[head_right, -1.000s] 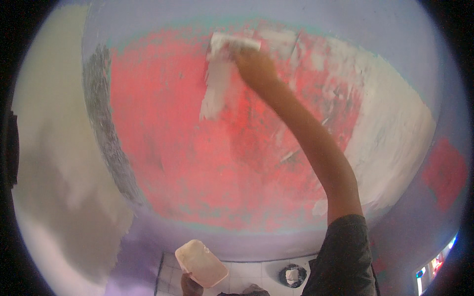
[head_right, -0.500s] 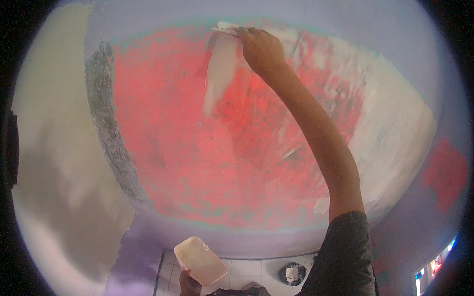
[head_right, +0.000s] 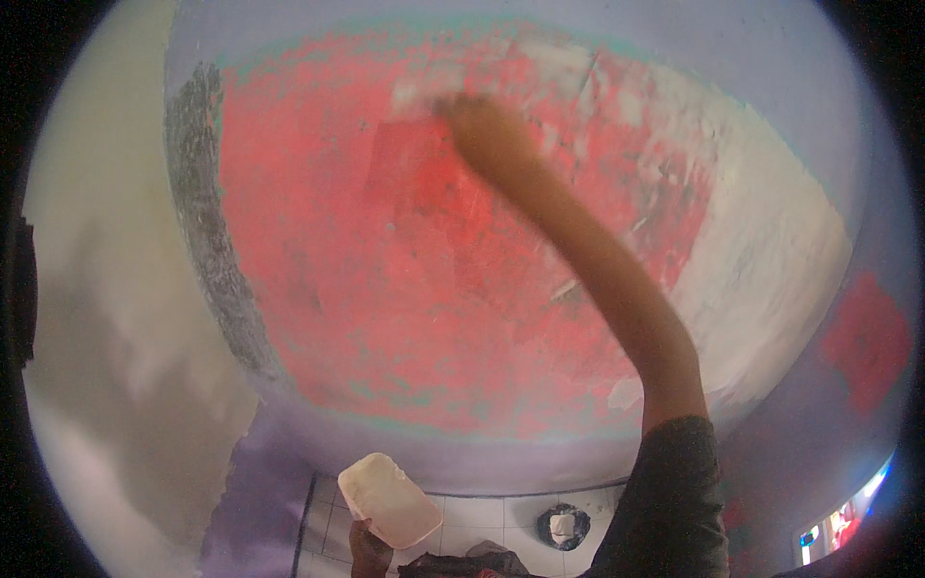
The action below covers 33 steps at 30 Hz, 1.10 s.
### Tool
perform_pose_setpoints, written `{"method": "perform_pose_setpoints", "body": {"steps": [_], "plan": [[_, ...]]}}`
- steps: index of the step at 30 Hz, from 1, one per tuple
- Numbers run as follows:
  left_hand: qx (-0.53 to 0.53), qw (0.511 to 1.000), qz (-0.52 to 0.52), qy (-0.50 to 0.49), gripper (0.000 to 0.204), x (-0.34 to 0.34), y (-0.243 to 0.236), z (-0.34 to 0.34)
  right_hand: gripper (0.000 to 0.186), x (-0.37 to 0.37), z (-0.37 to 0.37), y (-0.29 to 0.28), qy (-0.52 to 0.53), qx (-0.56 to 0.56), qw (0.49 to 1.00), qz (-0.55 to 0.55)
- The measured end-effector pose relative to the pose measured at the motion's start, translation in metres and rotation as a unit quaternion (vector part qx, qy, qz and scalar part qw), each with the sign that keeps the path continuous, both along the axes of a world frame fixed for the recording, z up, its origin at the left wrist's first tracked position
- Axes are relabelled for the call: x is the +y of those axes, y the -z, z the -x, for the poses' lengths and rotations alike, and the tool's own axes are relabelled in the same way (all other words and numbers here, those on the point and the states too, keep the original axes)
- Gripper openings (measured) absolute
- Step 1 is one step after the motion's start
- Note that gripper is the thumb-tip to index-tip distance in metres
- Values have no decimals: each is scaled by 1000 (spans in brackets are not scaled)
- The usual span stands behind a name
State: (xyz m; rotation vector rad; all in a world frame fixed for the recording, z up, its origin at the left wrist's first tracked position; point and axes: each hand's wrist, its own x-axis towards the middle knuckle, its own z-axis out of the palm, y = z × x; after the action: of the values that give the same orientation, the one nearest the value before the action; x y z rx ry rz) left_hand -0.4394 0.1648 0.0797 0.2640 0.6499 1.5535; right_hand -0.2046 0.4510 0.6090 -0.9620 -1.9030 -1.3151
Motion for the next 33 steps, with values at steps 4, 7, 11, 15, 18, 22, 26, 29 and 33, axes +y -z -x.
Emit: {"method": "perform_pose_setpoints", "body": {"steps": [4,7,11,15,18,22,26,29,33], "plan": [[-20,999,3,41,70,4,7,-2,25,18,-48,-70,-45,18,995,-86],[34,999,-20,29,48,0,15,-1,44,41,-42,44,17,-98,995,-11],[18,999,1,40,47,1,6,-10,31,-8,-42,174,-21,-199,977,75],[42,999,-10,22,45,2,6,3,25,1,-29,81,-29,-9,989,146],[36,999,23,26,46,1,-2,7,31,-10,-44,-59,18,73,997,-18],[-8,997,49,61,47,5,-19,4,32,5,-64,-93,-5,26,997,-70],[6,994,81,69,48,4,-8,17,44,21,-44,36,-8,-42,997,70],[23,993,84,80,50,8,15,13,44,12,-56,155,-59,-143,980,125],[16,996,45,70,52,8,8,21,38,-8,-28,77,24,-71,981,177]]}}
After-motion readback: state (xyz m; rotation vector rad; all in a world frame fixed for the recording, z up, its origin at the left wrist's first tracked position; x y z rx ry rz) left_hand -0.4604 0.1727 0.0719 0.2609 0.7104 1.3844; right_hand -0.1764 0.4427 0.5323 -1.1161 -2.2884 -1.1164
